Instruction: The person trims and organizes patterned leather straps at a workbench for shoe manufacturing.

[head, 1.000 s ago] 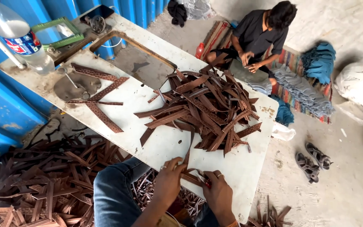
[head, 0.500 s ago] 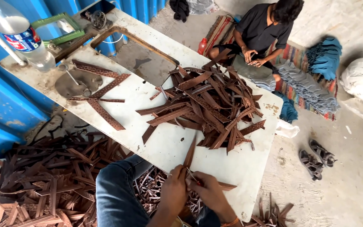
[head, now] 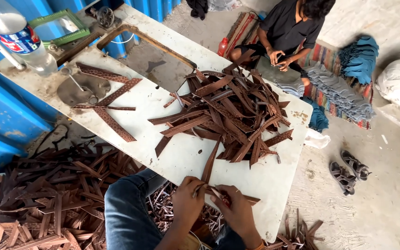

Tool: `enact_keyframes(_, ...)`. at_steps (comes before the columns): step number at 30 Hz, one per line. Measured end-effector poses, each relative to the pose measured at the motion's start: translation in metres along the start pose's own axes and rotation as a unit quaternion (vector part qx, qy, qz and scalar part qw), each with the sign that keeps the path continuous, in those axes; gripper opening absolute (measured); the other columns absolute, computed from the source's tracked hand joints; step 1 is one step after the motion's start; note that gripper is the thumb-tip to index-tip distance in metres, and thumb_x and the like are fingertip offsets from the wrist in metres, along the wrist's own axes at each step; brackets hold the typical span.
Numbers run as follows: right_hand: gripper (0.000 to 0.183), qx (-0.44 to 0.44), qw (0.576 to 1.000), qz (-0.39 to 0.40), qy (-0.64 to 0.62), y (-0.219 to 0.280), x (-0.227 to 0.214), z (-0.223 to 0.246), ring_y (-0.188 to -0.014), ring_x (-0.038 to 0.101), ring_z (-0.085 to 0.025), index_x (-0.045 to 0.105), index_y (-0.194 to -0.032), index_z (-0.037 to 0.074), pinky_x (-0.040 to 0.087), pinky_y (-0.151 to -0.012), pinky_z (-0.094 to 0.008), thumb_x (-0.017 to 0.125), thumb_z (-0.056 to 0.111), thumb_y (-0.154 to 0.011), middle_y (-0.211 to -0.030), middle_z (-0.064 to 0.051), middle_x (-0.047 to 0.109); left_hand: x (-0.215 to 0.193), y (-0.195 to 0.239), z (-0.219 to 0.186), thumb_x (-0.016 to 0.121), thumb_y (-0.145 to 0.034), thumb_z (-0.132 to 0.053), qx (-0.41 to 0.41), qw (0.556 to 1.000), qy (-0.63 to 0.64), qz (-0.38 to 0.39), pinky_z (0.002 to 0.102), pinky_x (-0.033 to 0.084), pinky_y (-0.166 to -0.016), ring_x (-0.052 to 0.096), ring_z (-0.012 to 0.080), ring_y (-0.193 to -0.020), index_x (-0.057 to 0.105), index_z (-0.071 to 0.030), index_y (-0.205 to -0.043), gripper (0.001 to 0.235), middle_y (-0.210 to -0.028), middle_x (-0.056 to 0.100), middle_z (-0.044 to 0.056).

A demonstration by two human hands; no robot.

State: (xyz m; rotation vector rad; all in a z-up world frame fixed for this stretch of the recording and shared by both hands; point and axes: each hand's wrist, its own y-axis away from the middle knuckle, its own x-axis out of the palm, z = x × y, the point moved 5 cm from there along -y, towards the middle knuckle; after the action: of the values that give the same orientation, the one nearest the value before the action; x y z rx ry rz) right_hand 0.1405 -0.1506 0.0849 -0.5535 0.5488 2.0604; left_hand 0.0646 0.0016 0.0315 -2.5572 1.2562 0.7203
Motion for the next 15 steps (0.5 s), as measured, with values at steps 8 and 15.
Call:
enact_keyframes(8, 0.041, -0.014, 0.991, -0.037, 0.129, 0.0, -0.007, 0.003, -0.086, 0.074, -0.028, 0.073, -0.113, 0.012, 0.058, -0.074, -0.038, 0.079, 0.04, -0.084, -0.098, -0.012, 0.074, 0.004, 0.019, -0.02, 0.065, -0.093, -0.011, 0.19, 0.976, -0.091, -0.048, 0.04, 0.059, -0.067, 0.072, 0.0321, -0.078, 0.072, 0.0, -0.099, 0.015, -0.104, 0.069, 0.012)
enact_keyframes(15, 0.03, -0.073, 0.973, -0.081, 0.205, 0.0, 0.001, -0.017, -0.084, 0.072, -0.032, 0.072, -0.103, 0.011, 0.058, -0.068, -0.041, 0.078, 0.033, -0.083, -0.099, -0.006, 0.071, -0.011, 0.004, -0.021, 0.067, -0.09, -0.015, -0.031, 0.997, 0.047, 0.057, 0.037, 0.058, -0.069, 0.073, 0.0244, -0.072, 0.077, -0.003, -0.094, 0.015, -0.107, 0.071, 0.004)
